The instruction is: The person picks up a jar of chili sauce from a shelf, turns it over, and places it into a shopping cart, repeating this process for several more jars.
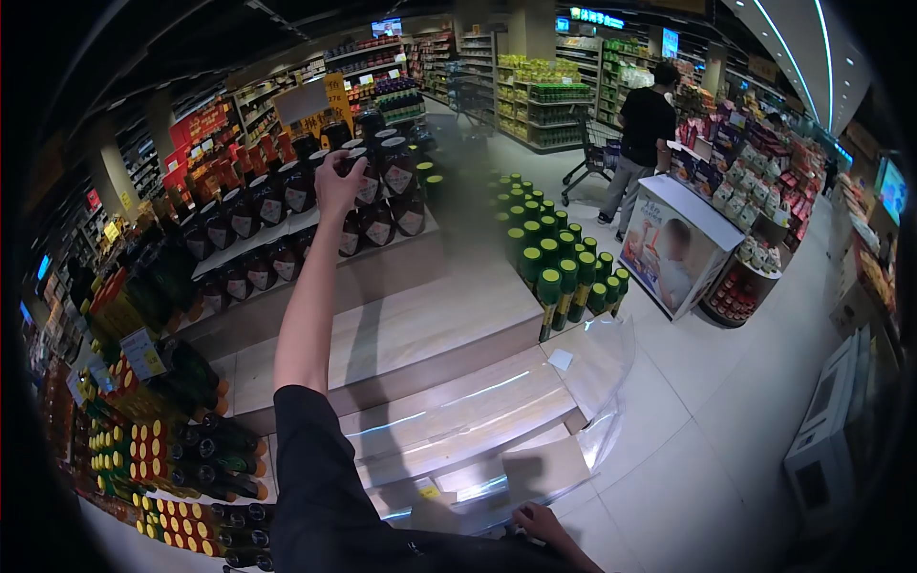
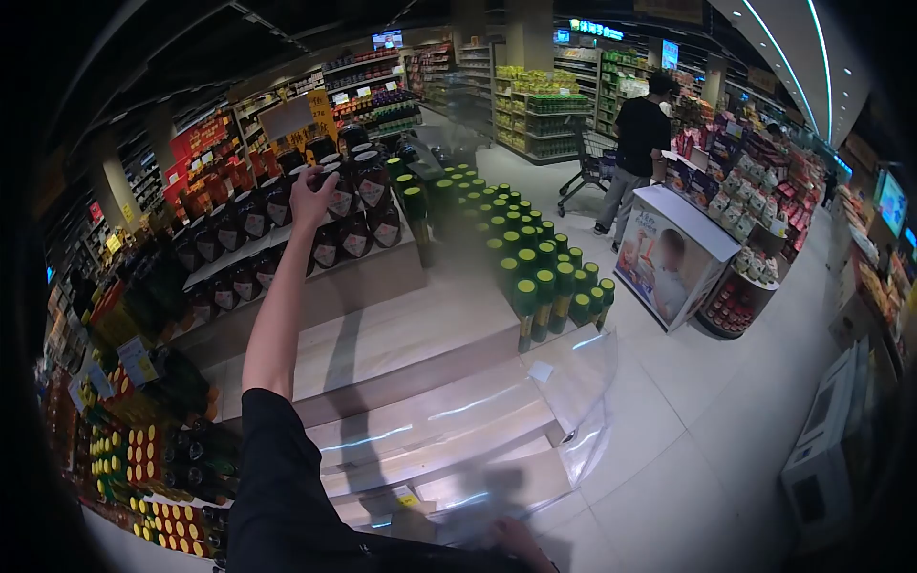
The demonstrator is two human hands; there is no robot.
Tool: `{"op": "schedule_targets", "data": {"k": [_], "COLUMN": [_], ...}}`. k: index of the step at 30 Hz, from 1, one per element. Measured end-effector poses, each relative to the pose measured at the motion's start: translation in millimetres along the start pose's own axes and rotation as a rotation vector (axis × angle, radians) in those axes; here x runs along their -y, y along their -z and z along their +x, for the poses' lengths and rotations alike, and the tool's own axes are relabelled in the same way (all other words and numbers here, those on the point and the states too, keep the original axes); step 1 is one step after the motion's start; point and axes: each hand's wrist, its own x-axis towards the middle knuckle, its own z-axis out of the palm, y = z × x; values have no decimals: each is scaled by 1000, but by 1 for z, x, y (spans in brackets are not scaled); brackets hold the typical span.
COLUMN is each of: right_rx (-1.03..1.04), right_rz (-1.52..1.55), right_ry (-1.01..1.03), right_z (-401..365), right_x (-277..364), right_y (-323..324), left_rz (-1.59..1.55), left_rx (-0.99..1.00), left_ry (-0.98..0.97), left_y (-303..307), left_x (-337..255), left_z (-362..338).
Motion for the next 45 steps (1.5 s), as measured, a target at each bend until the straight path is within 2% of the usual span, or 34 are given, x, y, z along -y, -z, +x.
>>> {"op": "schedule_targets", "data": {"k": [3,7,14,16,18,19,22,24,25,27,30,32,34,35,36,38,40,45], "right_rx": [4,-72,-96,-109,-24,-24,-86,-125,-113,-39,-80,139,136,139,228,262,264,240], "right_rz": [25,-10,-20,-23,47,50,67,1,5,104,89,300,476,429,558,604,663,824], "right_ry": [-21,50,91,111,-49,-49,2,66,65,79,281,304,453,393,446,475,610,673], "right_z": [-5,-8,-2,-6,-13,-16,-25,-24,-20,-9,-7,28,41,21,27,13,19,-16], "right_x": [8,10,-6,5,19,22,21,12,4,-12,25,15,45,99,121,188,224,299], "right_y": [3,4,-3,3,11,14,17,17,15,11,28,27,35,62,71,102,115,144], "left_rz": [-48,-152,98,26,40,49,-16,35,85,62,-181,-337,-478,-570,-541,-554,-585,-861], "left_rx": [-66,18,-88,-2,-39,-75,-53,-103,-159,-121,-77,22,94,186,276,339,444,622], "left_ry": [5,99,-15,86,43,6,102,76,51,71,43,105,111,119,169,171,219,342], "left_y": [-12,-14,-17,-10,-21,-26,6,11,17,43,60,79,97,102,116,120,123,116], "left_x": [2,-6,-2,-16,11,19,-26,-24,-21,-34,-35,-48,-77,-73,-97,-108,-109,-155], "left_z": [-2,-3,2,-2,11,14,-11,-6,-5,-12,-15,-34,-70,-80,-103,-135,-162,-226]}}
